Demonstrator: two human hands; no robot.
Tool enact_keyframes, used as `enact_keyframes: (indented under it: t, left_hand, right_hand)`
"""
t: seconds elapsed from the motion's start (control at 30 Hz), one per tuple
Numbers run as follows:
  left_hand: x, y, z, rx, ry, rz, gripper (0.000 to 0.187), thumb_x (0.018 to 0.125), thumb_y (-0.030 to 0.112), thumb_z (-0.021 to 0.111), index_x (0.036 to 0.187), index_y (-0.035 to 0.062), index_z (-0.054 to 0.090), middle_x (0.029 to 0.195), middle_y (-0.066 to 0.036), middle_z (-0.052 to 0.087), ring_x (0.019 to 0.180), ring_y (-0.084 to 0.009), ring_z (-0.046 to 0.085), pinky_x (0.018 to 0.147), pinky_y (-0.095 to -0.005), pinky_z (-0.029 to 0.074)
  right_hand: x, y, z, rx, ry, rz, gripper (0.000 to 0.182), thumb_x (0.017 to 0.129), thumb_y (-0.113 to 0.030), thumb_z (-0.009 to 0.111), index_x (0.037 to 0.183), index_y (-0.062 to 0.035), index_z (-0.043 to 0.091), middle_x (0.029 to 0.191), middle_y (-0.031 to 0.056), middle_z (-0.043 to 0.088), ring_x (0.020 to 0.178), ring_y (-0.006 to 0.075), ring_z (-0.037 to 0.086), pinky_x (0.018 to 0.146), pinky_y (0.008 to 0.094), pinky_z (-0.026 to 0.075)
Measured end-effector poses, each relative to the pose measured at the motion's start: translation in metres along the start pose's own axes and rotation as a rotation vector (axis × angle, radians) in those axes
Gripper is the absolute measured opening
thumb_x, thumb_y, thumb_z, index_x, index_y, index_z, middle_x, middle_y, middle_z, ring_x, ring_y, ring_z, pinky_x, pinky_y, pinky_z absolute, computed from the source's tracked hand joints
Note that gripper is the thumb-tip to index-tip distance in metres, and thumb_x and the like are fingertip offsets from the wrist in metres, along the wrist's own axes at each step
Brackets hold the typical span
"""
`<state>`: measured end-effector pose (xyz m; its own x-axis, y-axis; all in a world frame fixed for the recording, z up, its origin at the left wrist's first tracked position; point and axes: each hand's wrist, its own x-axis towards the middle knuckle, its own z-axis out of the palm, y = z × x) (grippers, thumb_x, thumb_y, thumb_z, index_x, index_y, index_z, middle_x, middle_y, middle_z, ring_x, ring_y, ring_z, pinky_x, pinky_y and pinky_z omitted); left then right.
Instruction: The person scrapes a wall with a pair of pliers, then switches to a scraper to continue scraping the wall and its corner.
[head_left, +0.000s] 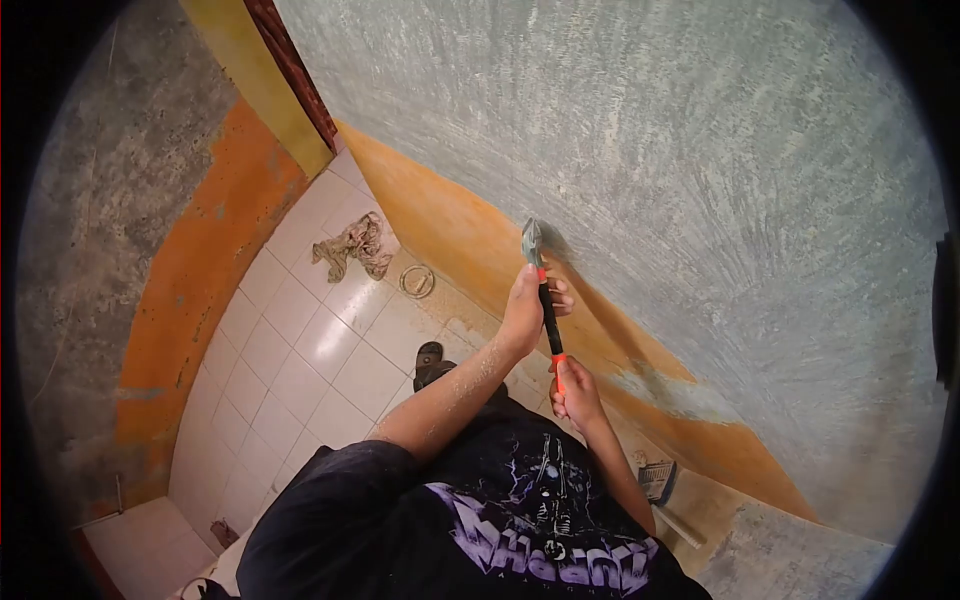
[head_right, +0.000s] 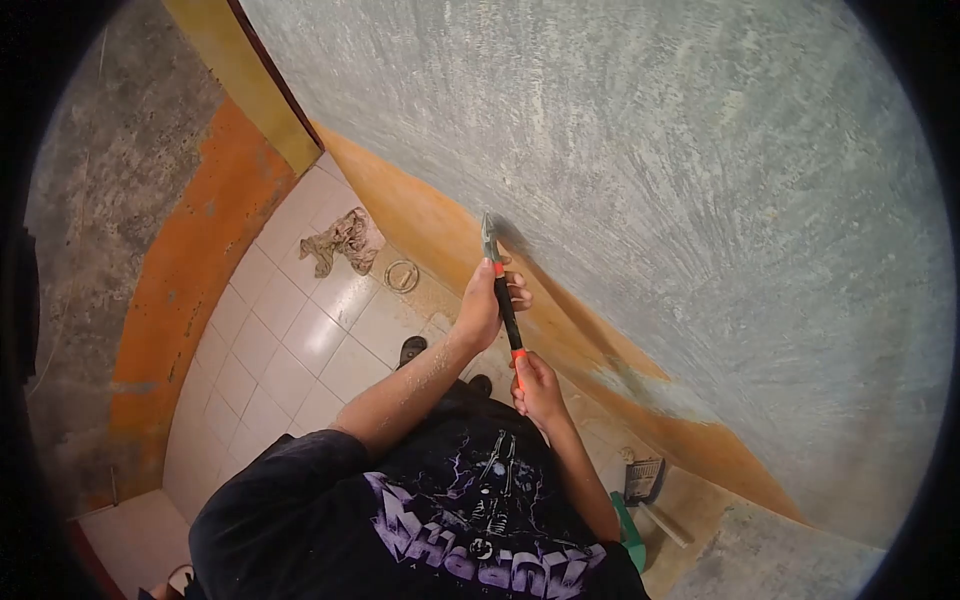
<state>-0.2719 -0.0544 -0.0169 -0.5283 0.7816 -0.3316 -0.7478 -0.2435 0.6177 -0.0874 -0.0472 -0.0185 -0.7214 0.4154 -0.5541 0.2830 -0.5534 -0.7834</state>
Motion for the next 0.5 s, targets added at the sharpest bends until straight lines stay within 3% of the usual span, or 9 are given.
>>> enact_keyframes:
  t: [0.07,0.17,0.27,0.5]
  left_hand:
    - [0.009,0.008,0.0,-0.128,0.02,-0.069,0.041,0.105,0.047,0.029,0.113,0.0098,0.044,0.081,-0.006,0.054,0.067,-0.0163,0.056,0.06,-0.0323,0.049]
    - [0.019,0.012,-0.011,-0.248,-0.139,-0.154,0.043,0.105,0.05,0.027,0.113,0.0114,0.044,0.072,-0.001,0.045,0.056,-0.0104,0.041,0.052,-0.027,0.037]
    - [0.018,0.016,-0.009,-0.19,-0.116,-0.153,0.045,0.104,0.053,0.027,0.112,0.013,0.044,0.067,0.003,0.035,0.052,-0.0078,0.03,0.051,-0.0242,0.029]
    - [0.025,0.022,-0.019,-0.166,-0.148,-0.153,0.049,0.102,0.058,0.028,0.112,0.012,0.044,0.063,0.005,0.031,0.05,-0.0073,0.029,0.05,-0.0256,0.031]
  right_hand:
    - [0.007,0.006,0.004,-0.005,0.018,-0.025,0.034,0.103,-0.042,0.044,0.099,-0.009,0.049,0.052,-0.0013,0.038,0.035,0.008,0.033,0.033,0.0235,0.029]
    - [0.012,0.01,0.005,-0.01,0.045,-0.012,0.035,0.104,-0.043,0.042,0.098,-0.0085,0.048,0.051,-0.001,0.039,0.034,0.008,0.034,0.032,0.0237,0.03]
    - [0.014,0.013,0.013,-0.057,0.076,-0.033,0.036,0.103,-0.043,0.044,0.095,-0.0089,0.049,0.052,-0.0017,0.04,0.036,0.0077,0.035,0.035,0.0228,0.031]
    - [0.025,0.022,0.021,-0.187,0.164,-0.082,0.036,0.104,-0.043,0.041,0.099,-0.0079,0.048,0.051,-0.0001,0.04,0.035,0.0096,0.038,0.033,0.0256,0.033]
